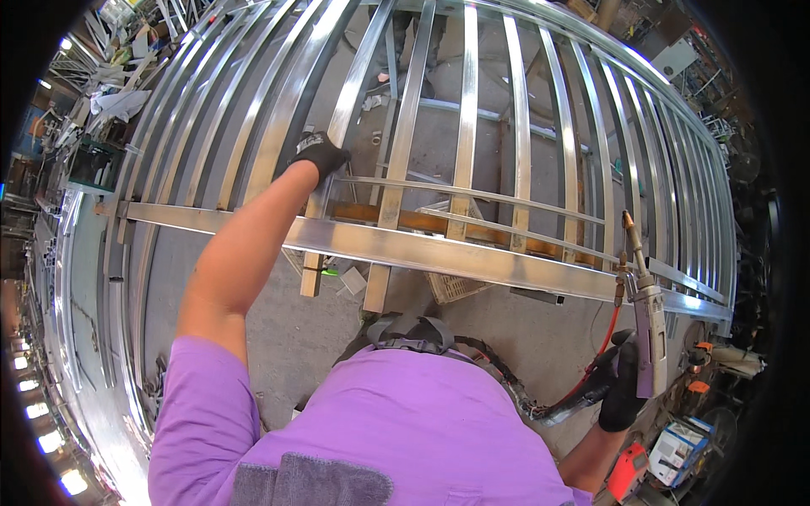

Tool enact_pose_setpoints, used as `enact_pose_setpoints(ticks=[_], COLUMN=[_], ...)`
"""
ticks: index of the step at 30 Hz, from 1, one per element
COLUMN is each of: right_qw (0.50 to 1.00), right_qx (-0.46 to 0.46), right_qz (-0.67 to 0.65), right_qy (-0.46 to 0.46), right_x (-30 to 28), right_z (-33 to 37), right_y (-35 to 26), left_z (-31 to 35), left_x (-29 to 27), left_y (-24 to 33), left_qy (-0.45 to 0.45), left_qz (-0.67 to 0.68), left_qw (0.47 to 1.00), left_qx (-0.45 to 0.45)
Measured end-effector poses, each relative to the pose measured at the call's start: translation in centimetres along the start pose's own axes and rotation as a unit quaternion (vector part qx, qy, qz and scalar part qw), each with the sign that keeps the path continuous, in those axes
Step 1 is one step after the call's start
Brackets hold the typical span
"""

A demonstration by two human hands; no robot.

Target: The person welds metal bars onto a curved metal frame using a handheld welding torch. They position the bars, weld them in place, and move along the structure to complete multiple joints.

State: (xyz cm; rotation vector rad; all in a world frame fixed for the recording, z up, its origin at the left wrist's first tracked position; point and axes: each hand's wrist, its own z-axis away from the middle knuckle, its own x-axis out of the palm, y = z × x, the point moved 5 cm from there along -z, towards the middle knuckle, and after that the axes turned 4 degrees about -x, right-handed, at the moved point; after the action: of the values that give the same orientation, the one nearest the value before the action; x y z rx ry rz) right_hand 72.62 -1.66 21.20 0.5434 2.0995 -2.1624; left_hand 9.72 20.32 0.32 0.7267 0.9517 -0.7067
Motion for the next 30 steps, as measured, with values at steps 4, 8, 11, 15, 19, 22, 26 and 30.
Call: enact_pose_setpoints(ticks=[4, 8, 11, 15, 19, 22, 26, 30], right_qw=[1.0, 1.0, 1.0, 1.0, 0.999, 0.999, 0.996, 0.994], right_qx=[-0.011, -0.011, 0.005, -0.008, -0.019, 0.002, -0.013, 0.012], right_qz=[0.001, 0.023, 0.022, 0.012, 0.013, -0.002, -0.021, -0.019], right_qy=[0.025, 0.007, 0.001, -0.015, -0.034, -0.039, -0.087, -0.107], right_x=[0.0, -0.2, 0.0, 1.4, 2.8, 4.0, 7.4, 9.7], right_z=[-0.3, -0.8, -1.2, -1.3, -1.5, -1.2, -1.0, 0.1], right_y=[0.5, 0.9, 0.9, 0.0, -0.6, -1.0, -2.7, -4.3], left_z=[0.5, 2.7, 6.6, 16.4, 26.1, 29.9, 32.0, 31.9], left_x=[-0.9, -3.2, -6.2, -5.5, -1.2, 2.1, 4.4, 4.0], left_y=[1.0, 1.8, 2.8, 1.3, -0.5, -2.4, -6.3, -9.1], left_qy=[-0.044, 0.02, 0.085, 0.193, 0.208, 0.139, 0.125, 0.125], left_qz=[0.032, 0.007, 0.019, 0.045, 0.187, 0.24, 0.318, 0.352], left_qw=[0.998, 1.0, 0.995, 0.957, 0.9, 0.914, 0.909, 0.903], left_qx=[-0.019, -0.017, 0.054, 0.211, 0.333, 0.297, 0.236, 0.213])
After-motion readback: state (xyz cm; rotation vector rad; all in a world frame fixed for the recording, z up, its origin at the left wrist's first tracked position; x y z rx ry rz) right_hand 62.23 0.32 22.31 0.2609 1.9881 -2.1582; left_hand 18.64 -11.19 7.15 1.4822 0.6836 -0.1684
